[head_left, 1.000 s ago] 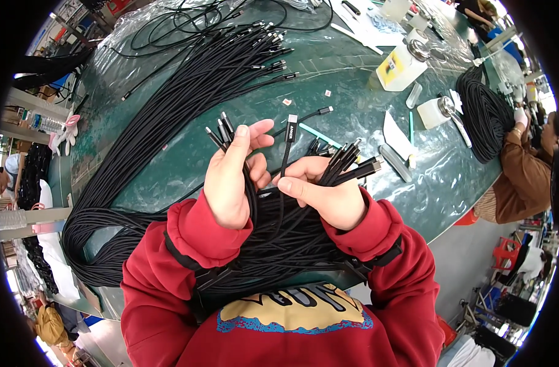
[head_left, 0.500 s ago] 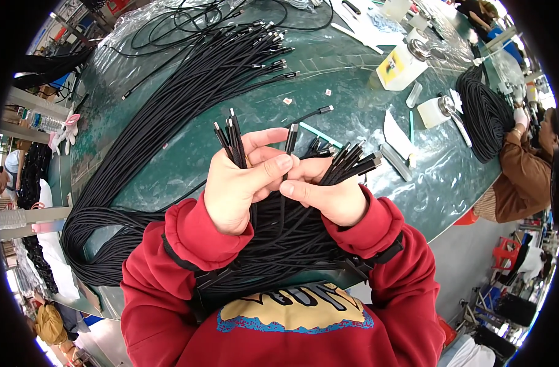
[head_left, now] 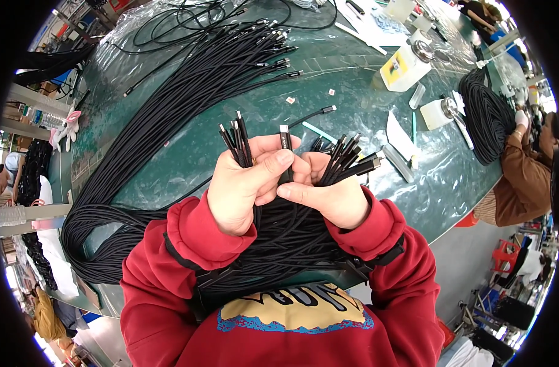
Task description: The person gathers a bundle of cables, selects individual ends to wipe with a cloth-tipped tool, and scrapes the connectors with a small blade. After cleaning several cable ends one by one, the person sets the bundle back down on the work surface.
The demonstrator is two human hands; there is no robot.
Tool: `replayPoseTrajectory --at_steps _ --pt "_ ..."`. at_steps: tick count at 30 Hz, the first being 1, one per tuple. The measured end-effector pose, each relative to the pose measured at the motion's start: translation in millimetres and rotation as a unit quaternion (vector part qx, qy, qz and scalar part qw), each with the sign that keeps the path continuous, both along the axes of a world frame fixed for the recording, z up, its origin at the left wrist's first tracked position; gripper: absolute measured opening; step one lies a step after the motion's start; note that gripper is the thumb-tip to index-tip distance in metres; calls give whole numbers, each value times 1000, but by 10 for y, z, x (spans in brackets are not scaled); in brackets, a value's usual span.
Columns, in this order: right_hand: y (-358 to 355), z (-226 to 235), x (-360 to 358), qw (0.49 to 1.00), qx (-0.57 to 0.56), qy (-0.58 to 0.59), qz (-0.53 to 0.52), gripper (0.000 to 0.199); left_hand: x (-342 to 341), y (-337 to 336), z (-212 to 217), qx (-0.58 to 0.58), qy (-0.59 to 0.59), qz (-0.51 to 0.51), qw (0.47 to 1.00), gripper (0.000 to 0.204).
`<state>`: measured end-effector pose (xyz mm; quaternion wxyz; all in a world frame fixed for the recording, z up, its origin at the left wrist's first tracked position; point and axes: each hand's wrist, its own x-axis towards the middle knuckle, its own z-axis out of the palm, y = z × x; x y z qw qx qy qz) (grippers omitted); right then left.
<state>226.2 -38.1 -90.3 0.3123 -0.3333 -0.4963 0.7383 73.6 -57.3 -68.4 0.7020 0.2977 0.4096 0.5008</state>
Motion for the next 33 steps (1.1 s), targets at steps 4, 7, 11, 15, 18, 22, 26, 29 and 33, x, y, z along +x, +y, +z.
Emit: replayPoseTrajectory --at_steps 4,7,11,15,18,22,26,29,33 --pt "3 -12 -11 1000 -14 22 2 16 -1 -2 -12 -1 -2 -4 1000 24" --pt "-4 -4 -55 998 -23 62 -18 12 13 11 9 4 3 -9 1000 27" --pt "-8 62 -92 994 -28 100 -41 11 46 24 11 6 -4 -15 1000 34" --pt "9 54 -47 998 -20 56 -6 14 145 6 -16 13 -6 -34 999 41" --pt "18 21 -12 1000 8 4 10 14 182 -21 -27 57 15 -70 996 44" --pt "23 35 6 1000 -21 16 -13 14 91 12 -89 36 47 1 998 43" --pt "35 30 2 999 -27 28 4 16 -24 65 -61 -36 -80 91 992 34" --pt "33 8 16 998 -24 52 18 16 38 8 45 24 52 39 998 32" --pt "35 55 37 997 -43 53 47 16 48 4 76 -15 116 36 992 33"
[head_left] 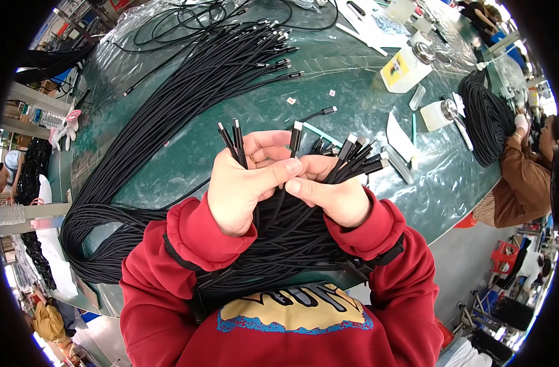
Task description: The person gathers a bundle of cables, selects individual ends to wipe with a cloth-tipped tool, and scrapes the connectors with a small blade. After cleaning several cable ends one by one, the person sets the bundle back down on the work surface.
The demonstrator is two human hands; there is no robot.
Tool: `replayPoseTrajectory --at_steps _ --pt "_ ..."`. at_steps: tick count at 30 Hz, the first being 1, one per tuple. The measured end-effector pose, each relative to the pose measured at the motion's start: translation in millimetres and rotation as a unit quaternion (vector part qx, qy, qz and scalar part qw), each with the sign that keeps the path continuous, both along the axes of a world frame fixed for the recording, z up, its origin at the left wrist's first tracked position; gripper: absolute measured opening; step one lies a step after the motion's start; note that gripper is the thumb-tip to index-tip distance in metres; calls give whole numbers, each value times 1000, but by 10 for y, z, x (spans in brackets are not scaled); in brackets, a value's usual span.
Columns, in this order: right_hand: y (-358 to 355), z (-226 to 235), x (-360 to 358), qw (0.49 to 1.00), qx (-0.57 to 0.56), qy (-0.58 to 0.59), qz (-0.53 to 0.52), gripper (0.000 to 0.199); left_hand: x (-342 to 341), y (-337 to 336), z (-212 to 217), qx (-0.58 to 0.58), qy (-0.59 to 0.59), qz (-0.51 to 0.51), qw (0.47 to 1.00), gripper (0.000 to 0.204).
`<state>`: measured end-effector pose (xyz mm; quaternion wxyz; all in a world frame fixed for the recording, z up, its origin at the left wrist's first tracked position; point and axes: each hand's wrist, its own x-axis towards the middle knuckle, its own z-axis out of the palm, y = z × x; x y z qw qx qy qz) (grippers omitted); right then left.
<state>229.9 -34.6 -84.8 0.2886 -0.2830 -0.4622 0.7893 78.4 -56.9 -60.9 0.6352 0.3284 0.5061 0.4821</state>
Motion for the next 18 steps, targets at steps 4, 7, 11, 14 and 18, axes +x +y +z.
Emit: replayPoseTrajectory --at_steps 4,7,11,14,18 --pt "11 -19 10 998 32 14 50 19 -16 -8 1 -7 -60 -7 998 32" --pt "0 24 -7 1000 17 3 21 19 -18 -15 18 2 -87 -21 996 32" --pt "-32 -79 -38 1000 2 -6 -11 18 -8 -27 4 17 -86 -28 996 31" --pt "-44 -135 -36 1000 5 -8 -21 16 -14 -28 -10 19 -86 -35 996 30" --pt "-36 -113 -28 1000 23 -1 -16 15 -35 -27 -36 17 -88 -57 994 30"
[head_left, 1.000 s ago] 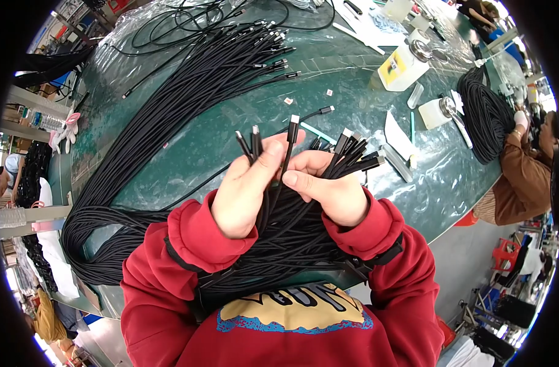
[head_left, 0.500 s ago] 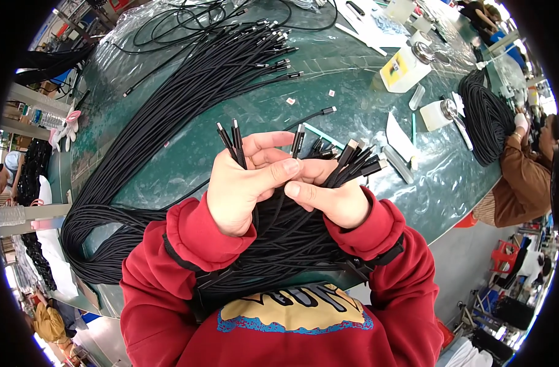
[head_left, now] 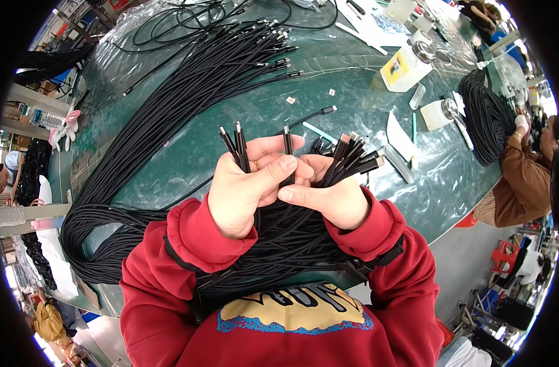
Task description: The person gathers a bundle of cables, selects individual ends to wipe with a cloth-tipped tool, and scrapes the connectors with a small blade. After cleaning several cable ends one by one, the person sets the bundle back down on the work surface.
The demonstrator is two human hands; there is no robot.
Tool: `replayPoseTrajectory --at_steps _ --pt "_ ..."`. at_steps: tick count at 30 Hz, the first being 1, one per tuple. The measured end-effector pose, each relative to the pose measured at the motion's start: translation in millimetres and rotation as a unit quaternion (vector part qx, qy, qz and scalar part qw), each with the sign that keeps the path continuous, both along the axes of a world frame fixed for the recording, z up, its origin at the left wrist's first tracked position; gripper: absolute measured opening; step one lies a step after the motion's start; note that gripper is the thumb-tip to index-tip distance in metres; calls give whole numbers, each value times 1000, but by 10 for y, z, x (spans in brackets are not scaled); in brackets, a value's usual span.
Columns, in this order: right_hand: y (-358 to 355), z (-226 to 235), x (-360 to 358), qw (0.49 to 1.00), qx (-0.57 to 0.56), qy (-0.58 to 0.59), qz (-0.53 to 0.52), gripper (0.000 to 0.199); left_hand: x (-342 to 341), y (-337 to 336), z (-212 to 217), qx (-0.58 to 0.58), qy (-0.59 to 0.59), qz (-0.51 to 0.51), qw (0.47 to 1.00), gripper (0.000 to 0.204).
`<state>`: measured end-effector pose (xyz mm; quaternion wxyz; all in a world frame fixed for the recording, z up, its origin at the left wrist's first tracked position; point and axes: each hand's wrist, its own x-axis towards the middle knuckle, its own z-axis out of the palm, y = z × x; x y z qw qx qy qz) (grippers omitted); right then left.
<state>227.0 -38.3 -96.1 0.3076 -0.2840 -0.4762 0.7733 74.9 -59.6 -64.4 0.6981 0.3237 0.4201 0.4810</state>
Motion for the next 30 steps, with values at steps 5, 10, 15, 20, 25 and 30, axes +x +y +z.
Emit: replayPoseTrajectory --at_steps 5,10,15,20,25,30 --pt "21 -20 -18 999 10 34 -40 16 -34 54 -38 18 -39 -31 999 35" --pt "-7 165 -83 999 -29 5 -29 16 112 34 -61 14 -74 -57 996 43" --pt "14 59 -33 999 10 -35 -10 16 116 16 -146 45 -15 -94 994 45" --pt "28 106 -7 998 15 -61 -26 17 -47 79 -188 36 -21 73 996 39" --pt "22 58 10 999 10 -46 -17 18 15 34 16 1 26 27 999 31" --pt "5 98 -12 999 -16 -30 3 20 16 25 51 -35 64 49 996 34"
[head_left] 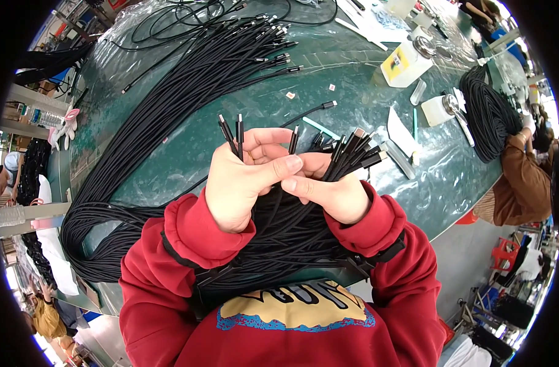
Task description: The person gathers a bundle of cables, selects individual ends to wipe with a cloth-tipped tool, and scrapes the connectors with a small blade. After cleaning several cable ends one by one, the person sets the bundle back down on the work surface.
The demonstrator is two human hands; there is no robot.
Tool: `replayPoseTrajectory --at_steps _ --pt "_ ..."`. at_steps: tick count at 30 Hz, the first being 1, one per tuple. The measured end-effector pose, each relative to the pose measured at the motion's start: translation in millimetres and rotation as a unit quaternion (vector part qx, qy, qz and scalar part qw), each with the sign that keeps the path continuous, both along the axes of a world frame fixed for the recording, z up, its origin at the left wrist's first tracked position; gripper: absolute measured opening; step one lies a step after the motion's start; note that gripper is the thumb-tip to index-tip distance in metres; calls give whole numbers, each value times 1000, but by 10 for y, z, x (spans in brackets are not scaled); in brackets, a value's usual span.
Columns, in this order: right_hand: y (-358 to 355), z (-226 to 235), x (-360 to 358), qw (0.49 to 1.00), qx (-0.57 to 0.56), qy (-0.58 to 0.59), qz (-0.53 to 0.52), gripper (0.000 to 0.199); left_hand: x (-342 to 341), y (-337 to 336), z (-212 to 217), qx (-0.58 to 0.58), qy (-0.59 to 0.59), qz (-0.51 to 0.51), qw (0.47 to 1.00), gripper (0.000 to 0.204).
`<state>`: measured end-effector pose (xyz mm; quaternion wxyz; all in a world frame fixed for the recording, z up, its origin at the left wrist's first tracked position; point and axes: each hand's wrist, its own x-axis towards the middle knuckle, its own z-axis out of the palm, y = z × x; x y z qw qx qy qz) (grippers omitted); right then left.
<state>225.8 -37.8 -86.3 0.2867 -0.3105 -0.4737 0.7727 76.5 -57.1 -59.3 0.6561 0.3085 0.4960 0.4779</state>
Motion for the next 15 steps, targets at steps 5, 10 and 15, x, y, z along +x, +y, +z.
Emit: replayPoseTrajectory --at_steps 5,10,15 --pt "31 -45 35 999 42 -14 27 16 10 -6 -8 -7 -25 6 1000 33" --pt "35 -46 29 999 43 -9 31 17 14 -9 -19 25 -19 -1 1000 32" --pt "44 -59 29 998 55 -4 44 21 27 -18 -46 49 2 15 999 28"
